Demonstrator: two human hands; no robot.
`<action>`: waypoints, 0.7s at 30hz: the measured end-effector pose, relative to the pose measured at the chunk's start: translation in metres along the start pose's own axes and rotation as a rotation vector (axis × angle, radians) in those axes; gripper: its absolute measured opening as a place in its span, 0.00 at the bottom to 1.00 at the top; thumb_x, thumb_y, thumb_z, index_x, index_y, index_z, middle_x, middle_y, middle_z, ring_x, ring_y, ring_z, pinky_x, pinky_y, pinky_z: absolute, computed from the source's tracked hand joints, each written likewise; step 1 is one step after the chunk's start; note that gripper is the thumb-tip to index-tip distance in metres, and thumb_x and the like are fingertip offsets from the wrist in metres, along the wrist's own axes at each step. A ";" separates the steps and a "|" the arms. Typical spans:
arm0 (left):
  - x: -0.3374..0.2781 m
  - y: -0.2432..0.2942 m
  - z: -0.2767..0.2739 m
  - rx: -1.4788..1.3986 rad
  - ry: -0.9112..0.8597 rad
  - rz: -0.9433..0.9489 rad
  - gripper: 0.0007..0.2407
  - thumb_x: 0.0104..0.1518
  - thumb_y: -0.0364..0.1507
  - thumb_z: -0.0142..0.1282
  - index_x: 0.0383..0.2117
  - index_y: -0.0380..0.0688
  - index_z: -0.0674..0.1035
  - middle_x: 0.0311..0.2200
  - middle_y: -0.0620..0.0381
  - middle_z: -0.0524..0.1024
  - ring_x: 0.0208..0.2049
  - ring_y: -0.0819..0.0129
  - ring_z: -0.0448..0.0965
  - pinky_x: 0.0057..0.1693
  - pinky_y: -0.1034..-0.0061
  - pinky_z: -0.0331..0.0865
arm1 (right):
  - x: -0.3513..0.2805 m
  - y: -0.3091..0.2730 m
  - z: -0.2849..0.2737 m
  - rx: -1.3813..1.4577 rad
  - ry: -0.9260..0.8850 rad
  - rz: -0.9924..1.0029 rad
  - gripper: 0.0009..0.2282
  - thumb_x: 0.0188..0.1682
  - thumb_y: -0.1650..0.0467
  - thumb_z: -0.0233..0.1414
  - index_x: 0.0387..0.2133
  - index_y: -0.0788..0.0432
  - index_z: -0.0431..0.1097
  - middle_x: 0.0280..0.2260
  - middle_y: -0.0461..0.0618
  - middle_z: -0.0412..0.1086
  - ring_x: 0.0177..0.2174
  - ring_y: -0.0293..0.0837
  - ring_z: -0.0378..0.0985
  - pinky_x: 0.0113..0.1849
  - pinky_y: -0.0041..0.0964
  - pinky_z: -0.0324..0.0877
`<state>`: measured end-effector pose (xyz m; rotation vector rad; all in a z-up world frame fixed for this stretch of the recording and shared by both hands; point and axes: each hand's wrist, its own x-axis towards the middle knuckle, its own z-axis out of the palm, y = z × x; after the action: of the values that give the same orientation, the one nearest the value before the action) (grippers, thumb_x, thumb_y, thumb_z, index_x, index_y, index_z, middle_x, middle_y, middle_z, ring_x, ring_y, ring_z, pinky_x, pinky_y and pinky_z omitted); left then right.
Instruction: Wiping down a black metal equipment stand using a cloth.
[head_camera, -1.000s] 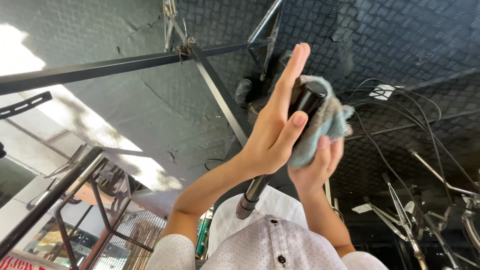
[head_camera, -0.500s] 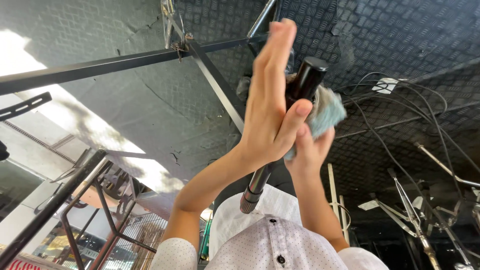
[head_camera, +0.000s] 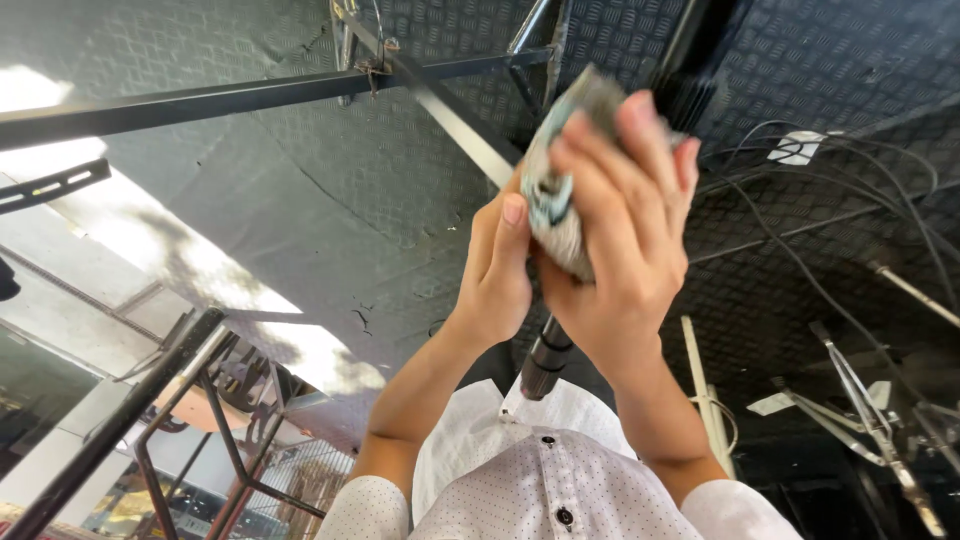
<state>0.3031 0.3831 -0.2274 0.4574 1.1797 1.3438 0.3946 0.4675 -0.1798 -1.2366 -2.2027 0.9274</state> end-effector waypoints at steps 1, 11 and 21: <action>-0.005 0.004 -0.001 0.001 -0.010 -0.005 0.30 0.79 0.47 0.33 0.71 0.29 0.59 0.65 0.43 0.63 0.67 0.60 0.61 0.73 0.72 0.53 | -0.018 0.001 0.003 -0.004 0.007 0.008 0.18 0.50 0.75 0.66 0.52 0.63 0.72 0.56 0.55 0.70 0.62 0.61 0.66 0.65 0.55 0.50; -0.072 -0.014 -0.007 0.186 -0.097 0.173 0.30 0.77 0.47 0.38 0.74 0.36 0.51 0.72 0.49 0.51 0.74 0.64 0.49 0.78 0.74 0.42 | -0.109 0.013 0.024 0.188 0.155 -0.027 0.15 0.48 0.73 0.65 0.45 0.64 0.71 0.49 0.57 0.73 0.57 0.57 0.73 0.65 0.56 0.58; -0.090 -0.034 -0.032 0.004 -0.076 0.179 0.33 0.74 0.51 0.37 0.75 0.39 0.48 0.73 0.52 0.47 0.74 0.66 0.47 0.78 0.74 0.41 | -0.107 -0.022 0.027 0.020 0.108 -0.013 0.18 0.42 0.76 0.67 0.45 0.62 0.71 0.49 0.60 0.71 0.56 0.57 0.72 0.64 0.60 0.57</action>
<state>0.3106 0.2820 -0.2337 0.6235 1.0997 1.4637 0.4178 0.3575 -0.1873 -1.2321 -2.1099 0.8556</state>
